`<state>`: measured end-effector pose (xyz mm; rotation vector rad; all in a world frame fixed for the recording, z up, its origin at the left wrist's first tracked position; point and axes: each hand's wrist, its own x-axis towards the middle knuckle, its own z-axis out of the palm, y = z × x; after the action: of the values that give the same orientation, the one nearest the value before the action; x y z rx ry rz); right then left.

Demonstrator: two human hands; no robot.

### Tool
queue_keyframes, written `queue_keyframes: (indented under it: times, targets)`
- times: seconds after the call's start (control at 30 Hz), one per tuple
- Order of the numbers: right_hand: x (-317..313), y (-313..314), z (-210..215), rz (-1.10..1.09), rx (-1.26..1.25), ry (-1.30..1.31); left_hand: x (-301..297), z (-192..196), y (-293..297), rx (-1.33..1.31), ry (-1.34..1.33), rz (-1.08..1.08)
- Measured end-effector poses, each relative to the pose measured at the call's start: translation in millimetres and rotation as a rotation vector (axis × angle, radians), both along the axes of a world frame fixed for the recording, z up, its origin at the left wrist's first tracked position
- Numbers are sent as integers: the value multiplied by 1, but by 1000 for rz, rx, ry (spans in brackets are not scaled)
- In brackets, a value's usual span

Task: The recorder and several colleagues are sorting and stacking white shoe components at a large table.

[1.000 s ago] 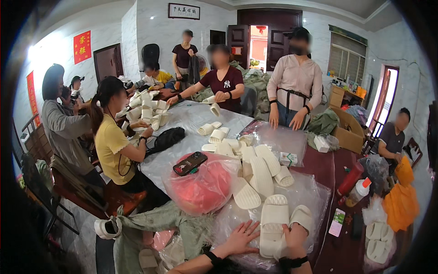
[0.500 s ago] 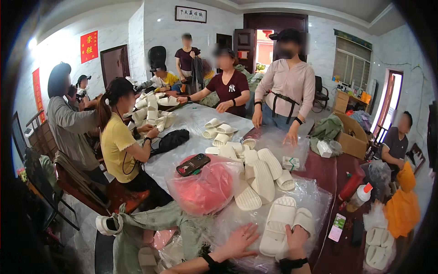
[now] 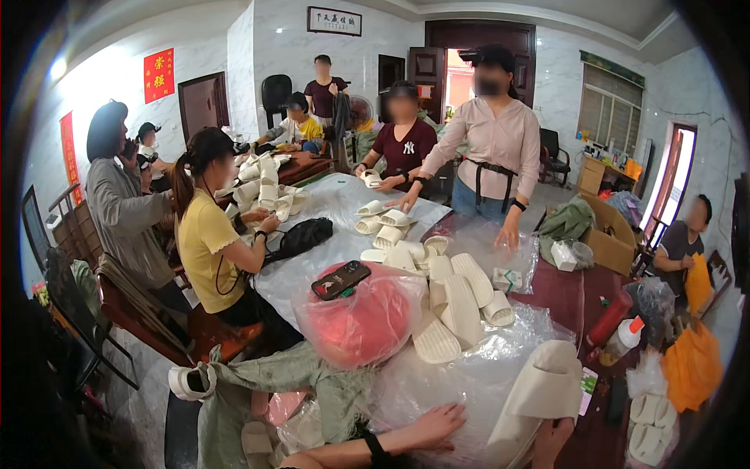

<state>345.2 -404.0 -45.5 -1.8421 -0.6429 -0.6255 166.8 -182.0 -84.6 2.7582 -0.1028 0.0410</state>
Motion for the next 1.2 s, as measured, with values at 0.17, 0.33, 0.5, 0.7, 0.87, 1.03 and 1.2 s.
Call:
queue_keyframes:
  times: [0.17,0.33,0.5,0.7,0.87,1.03,1.2]
  targets:
    - [-5,6,1,30,-79,79,-4,3,15,42,-125,-2]
    - [-22,21,-5,125,-307,121,-16,2,17,57,-73,84]
    - [-32,38,-13,221,-526,148,-14,-2,12,100,-22,117]
    - [-15,49,-55,174,-682,137,-25,-16,17,-2,-116,114]
    - [-11,33,-55,165,-579,223,-33,-8,20,-71,-41,61]
    - [-10,-11,-34,-3,-413,461,-28,-1,25,-59,53,68]
    - [2,-65,-15,151,-86,225,-14,35,29,-250,7,270]
